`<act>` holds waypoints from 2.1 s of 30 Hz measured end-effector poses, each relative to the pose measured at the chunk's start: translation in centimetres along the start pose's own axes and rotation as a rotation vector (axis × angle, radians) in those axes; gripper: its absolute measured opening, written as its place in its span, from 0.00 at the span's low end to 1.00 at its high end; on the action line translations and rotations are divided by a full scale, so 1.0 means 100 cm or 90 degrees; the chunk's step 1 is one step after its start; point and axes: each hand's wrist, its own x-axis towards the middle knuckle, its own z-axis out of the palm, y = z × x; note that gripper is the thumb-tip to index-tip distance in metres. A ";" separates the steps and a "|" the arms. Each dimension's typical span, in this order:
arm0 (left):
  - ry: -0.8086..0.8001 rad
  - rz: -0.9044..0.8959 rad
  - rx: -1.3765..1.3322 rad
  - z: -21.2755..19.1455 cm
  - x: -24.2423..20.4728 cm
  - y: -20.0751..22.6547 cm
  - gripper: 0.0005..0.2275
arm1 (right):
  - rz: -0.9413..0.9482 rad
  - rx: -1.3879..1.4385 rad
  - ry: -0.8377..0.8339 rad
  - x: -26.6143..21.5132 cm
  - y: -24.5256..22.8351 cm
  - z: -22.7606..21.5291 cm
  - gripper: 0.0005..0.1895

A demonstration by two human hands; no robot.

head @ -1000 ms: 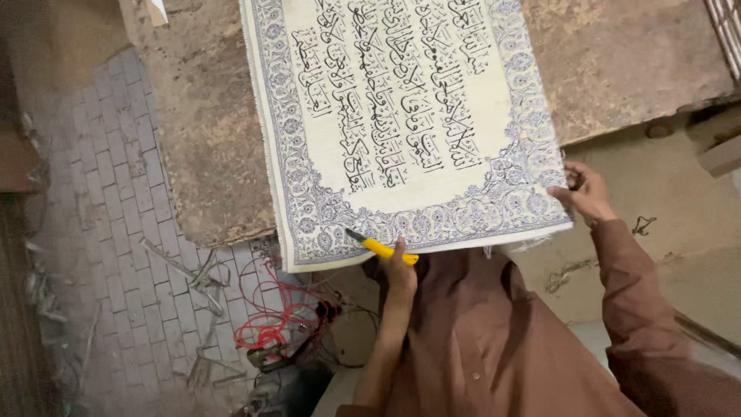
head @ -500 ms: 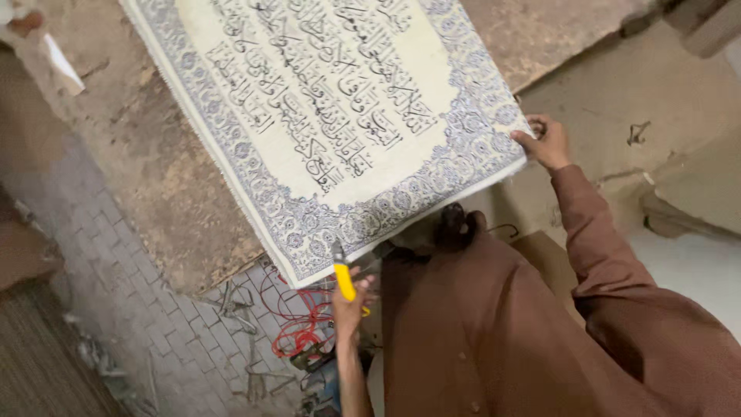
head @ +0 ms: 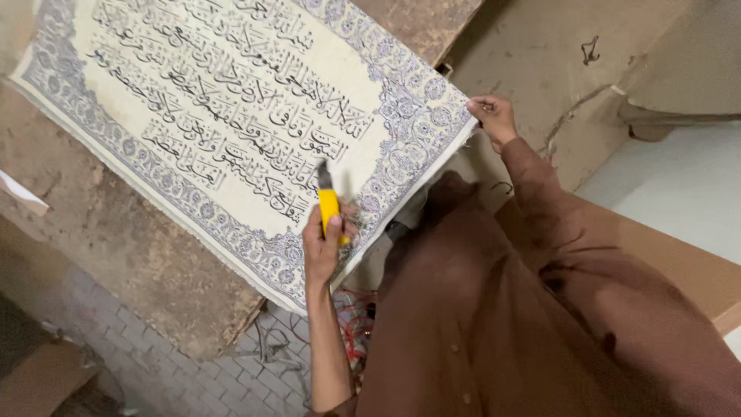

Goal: The person uses a yellow utility knife to trim the edges of a large patterned fabric with Arabic calligraphy. They repeatedly reposition the fabric, cut along the borders, and smooth the surface with both hands.

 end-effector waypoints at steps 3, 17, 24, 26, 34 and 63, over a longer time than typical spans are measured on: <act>0.042 0.117 0.148 0.037 0.026 0.013 0.19 | 0.001 0.048 -0.007 0.008 0.003 0.002 0.08; -0.159 0.237 0.679 0.216 0.158 0.033 0.32 | -0.230 -0.144 0.070 -0.025 -0.022 0.022 0.06; -0.154 0.249 0.682 0.232 0.159 0.023 0.25 | -0.364 -0.240 0.126 -0.029 -0.023 0.032 0.09; -0.199 0.188 0.704 0.238 0.157 0.024 0.26 | -0.375 -0.298 0.102 -0.031 -0.021 0.028 0.12; -0.150 0.251 0.688 0.241 0.152 0.032 0.28 | -0.406 -0.298 0.123 -0.029 -0.013 0.030 0.13; -0.147 0.232 0.709 0.262 0.206 0.024 0.12 | -0.377 -0.248 0.061 -0.025 -0.017 0.022 0.15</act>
